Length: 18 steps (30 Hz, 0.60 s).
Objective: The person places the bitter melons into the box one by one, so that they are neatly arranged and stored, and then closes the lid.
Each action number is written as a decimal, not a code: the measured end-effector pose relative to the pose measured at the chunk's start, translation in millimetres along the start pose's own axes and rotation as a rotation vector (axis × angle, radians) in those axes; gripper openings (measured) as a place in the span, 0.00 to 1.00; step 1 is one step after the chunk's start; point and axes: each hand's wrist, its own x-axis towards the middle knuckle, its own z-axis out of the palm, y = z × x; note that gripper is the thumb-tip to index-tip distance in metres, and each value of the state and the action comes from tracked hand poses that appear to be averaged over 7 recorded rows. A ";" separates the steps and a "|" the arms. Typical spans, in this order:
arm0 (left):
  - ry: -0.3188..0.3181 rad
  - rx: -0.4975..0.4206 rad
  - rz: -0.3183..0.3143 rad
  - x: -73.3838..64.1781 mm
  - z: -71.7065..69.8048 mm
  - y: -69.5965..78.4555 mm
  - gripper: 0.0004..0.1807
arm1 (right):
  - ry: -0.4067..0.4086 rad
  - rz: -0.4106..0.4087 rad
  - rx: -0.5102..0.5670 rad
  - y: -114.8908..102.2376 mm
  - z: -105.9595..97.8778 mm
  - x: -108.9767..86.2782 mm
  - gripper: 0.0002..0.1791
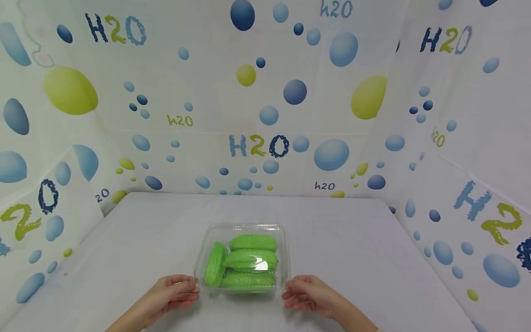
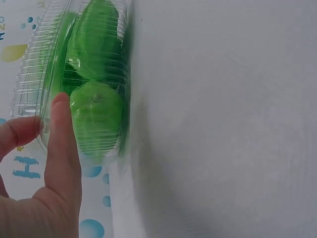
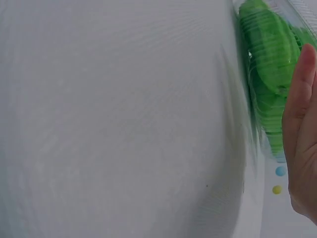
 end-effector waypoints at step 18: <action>0.355 0.568 0.278 -11.3 2.4 34.3 0.20 | 0.157 -0.107 -0.419 -36.4 -7.2 -3.0 0.25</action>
